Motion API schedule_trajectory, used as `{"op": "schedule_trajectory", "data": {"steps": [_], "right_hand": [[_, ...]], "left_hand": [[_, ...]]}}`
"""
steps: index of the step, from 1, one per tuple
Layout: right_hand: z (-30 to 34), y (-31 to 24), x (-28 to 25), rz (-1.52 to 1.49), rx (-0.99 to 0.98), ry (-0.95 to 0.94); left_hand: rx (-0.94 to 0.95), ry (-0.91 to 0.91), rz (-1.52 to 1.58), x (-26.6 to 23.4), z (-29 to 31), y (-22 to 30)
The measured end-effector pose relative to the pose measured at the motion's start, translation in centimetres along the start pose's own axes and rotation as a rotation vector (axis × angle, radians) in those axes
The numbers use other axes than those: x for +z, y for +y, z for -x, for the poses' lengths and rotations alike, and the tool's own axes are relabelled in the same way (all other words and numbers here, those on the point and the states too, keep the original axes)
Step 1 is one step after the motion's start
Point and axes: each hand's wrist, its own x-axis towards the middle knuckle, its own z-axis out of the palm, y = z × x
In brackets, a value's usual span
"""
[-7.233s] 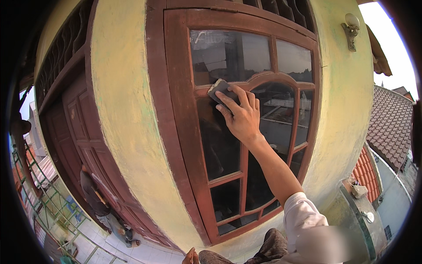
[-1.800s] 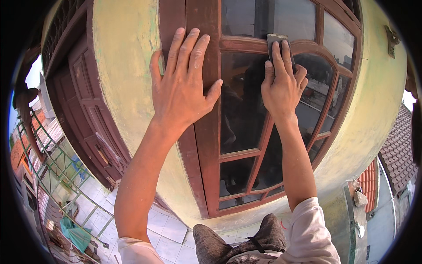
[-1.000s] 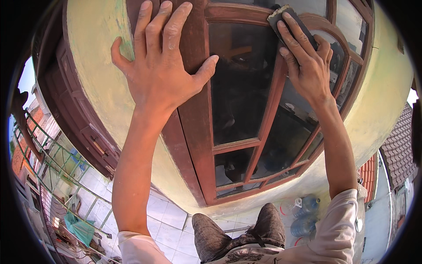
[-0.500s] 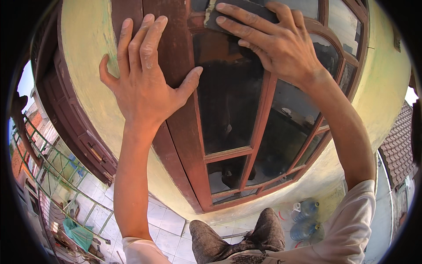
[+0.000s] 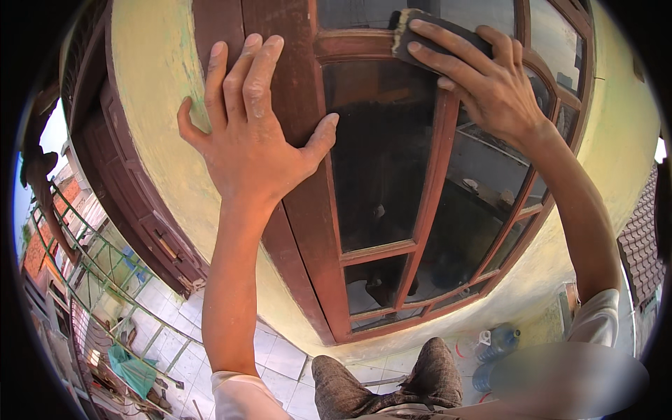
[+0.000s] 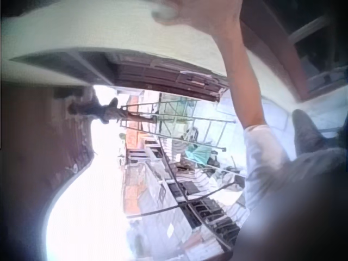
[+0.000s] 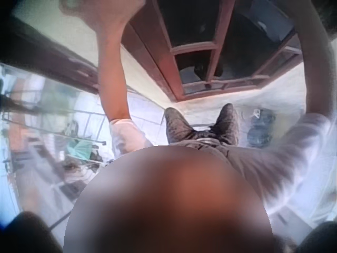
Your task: The person sands the wooden window frame using a sanding block, moving methodically along the top, sides, and mullions. The person sits on the balcony floor and works on the frame from multiple angles.
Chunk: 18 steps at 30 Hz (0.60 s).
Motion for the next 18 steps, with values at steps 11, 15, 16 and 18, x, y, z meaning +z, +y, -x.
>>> {"op": "schedule_trajectory", "data": {"steps": [11,15,16,18], "right_hand": [[-1.6,-2.0,0.8,0.022,-0.007,0.017],[-1.8,-1.4,1.2,-0.009,-0.047,0.089],[0.6,0.4,0.6,0.004,-0.024,0.042],[2.5,2.2,-0.6,0.002,0.042,-0.034]], "left_hand": [[0.024,-0.043,-0.007,-0.4,0.4,-0.2],[0.026,-0.036,0.015,-0.5,0.5,-0.1],[0.015,-0.012,0.024,0.1,0.7,0.3],[-0.019,-0.014,0.011,-0.1,0.1,0.5]]}}
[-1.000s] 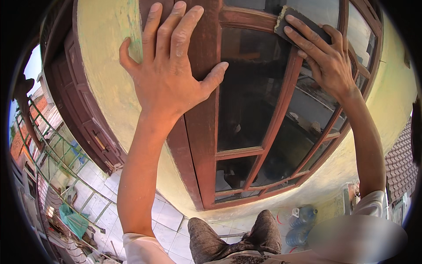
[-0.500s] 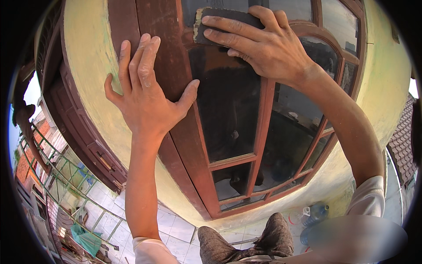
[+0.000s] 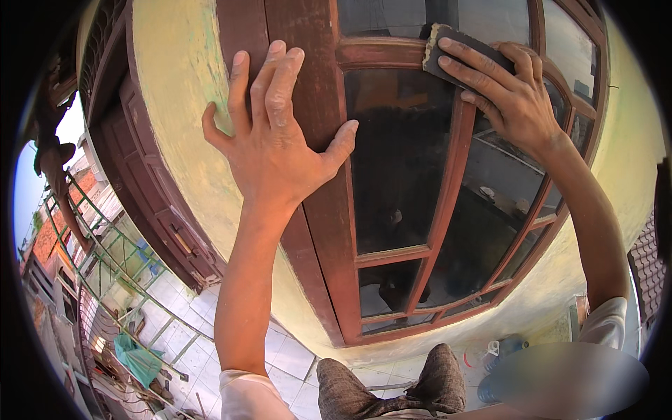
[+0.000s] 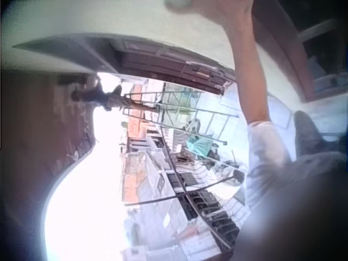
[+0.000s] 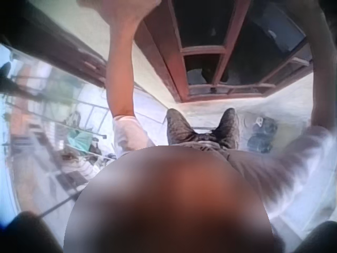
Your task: The person sands the wooden window frame using a sanding block, moving methodically along the top, sides, and mullions. The person sits on the balcony floor and works on the frame from multiple angles.
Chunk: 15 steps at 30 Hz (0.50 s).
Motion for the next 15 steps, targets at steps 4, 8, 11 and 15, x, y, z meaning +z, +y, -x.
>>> {"op": "schedule_trajectory", "data": {"steps": [4,8,11,15], "right_hand": [[-5.1,-5.3,1.8,-0.024,-0.003,0.129],[-3.7,-3.7,1.5,0.031,-0.043,0.133],[-2.3,-2.6,1.2,0.015,-0.022,0.079],[-6.8,-6.5,2.1,-0.062,-0.036,0.164]], "left_hand": [[0.038,-0.037,-0.023,-0.4,-0.1,-0.2],[0.060,0.036,0.018,0.1,0.3,-0.8],[-0.016,0.002,0.031,0.7,0.1,1.1],[0.036,-0.029,-0.018,-0.9,0.3,-0.6]]}}
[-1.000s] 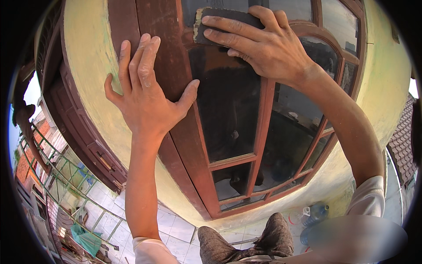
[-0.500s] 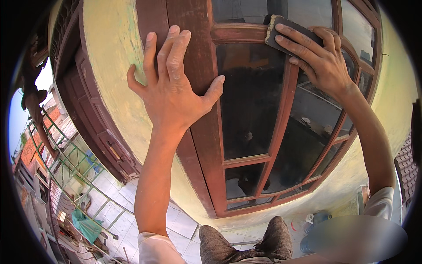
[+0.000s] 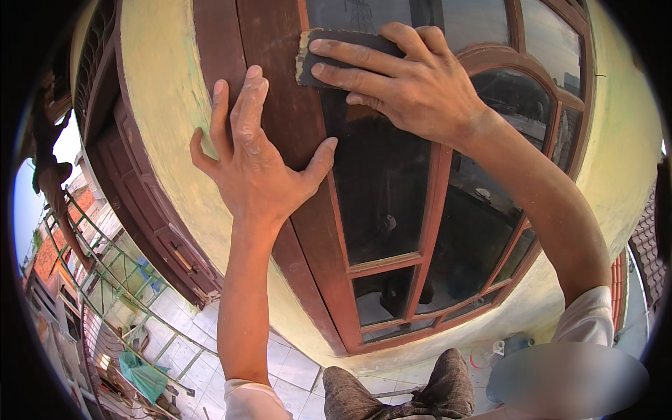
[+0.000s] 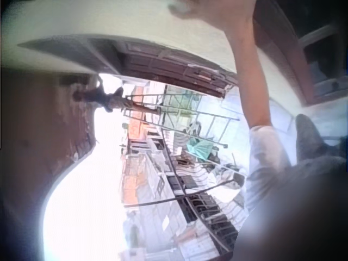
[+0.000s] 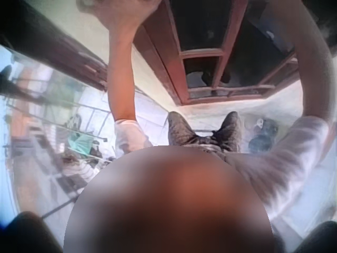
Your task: The person sands the wooden window frame using a sanding block, moving methodically along the top, sides, and mullions. The person sits on the balcony floor and works on the frame from multiple angles.
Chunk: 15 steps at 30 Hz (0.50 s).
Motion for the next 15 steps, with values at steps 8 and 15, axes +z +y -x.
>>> {"op": "schedule_trajectory", "data": {"steps": [8,15], "right_hand": [[-2.0,-1.1,0.2,0.013,-0.034,-0.011],[2.1,1.9,-1.5,0.054,-0.013,-0.032]], "left_hand": [[-0.057,0.001,0.025,-0.2,0.6,0.0],[-0.070,0.003,0.038,0.1,-0.2,0.7]]}}
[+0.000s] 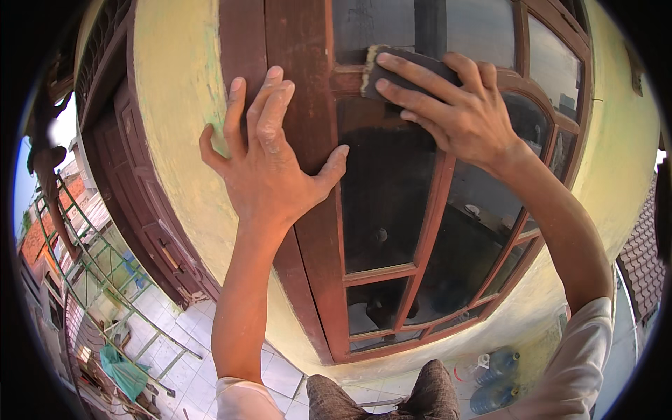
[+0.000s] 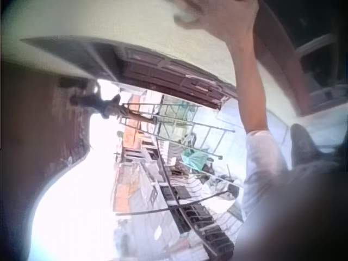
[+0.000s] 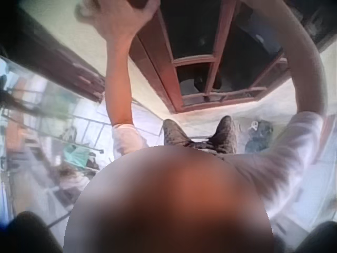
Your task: The person sands the wooden window frame using a sanding block, moving methodically along the top, sides, and mullions. The person sits on the balcony floor and works on the frame from multiple angles.
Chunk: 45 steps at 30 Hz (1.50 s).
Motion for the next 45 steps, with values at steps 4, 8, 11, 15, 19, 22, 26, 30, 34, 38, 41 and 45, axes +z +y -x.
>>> {"op": "schedule_trajectory", "data": {"steps": [4,8,11,15,19,22,26,30,34,38,41,45], "right_hand": [[-2.3,-1.8,0.7,0.021,-0.023,0.018],[2.0,1.1,0.0,0.075,-0.015,0.002],[-3.7,-3.6,1.8,-0.095,-0.043,0.071],[1.5,1.4,-0.2,0.033,-0.013,-0.025],[-2.0,-1.8,0.5,-0.033,0.015,0.045],[-2.0,-2.0,0.7,-0.029,0.009,0.028],[1.6,0.3,0.2,-0.025,0.072,-0.038],[-4.2,-4.3,1.4,-0.126,0.036,0.008],[-1.0,-1.0,0.6,0.003,0.023,-0.052],[-5.1,-3.5,1.4,-0.159,-0.017,0.007],[-2.7,-1.4,0.4,-0.026,-0.018,-0.083],[-1.5,0.6,-0.7,-0.003,-0.051,-0.127]], "left_hand": [[0.026,0.023,0.020,0.2,0.2,-0.2],[-0.023,-0.069,-0.047,0.1,0.0,0.8],[-0.009,-0.004,-0.019,-0.5,0.7,-1.1],[0.016,0.015,0.056,0.3,0.1,-0.2],[-0.017,0.007,0.029,-0.2,0.3,-0.3],[-0.015,0.011,0.060,0.0,0.7,-0.1],[-0.038,0.000,0.076,0.4,0.7,0.3],[-0.050,-0.054,0.057,-1.0,0.7,-0.5],[-0.010,0.057,0.166,0.7,1.1,0.0],[-0.077,-0.075,0.053,-1.4,1.1,-0.6],[-0.012,0.015,0.140,-0.2,1.1,-0.8],[-0.070,-0.036,0.108,-0.4,0.6,0.5]]}}
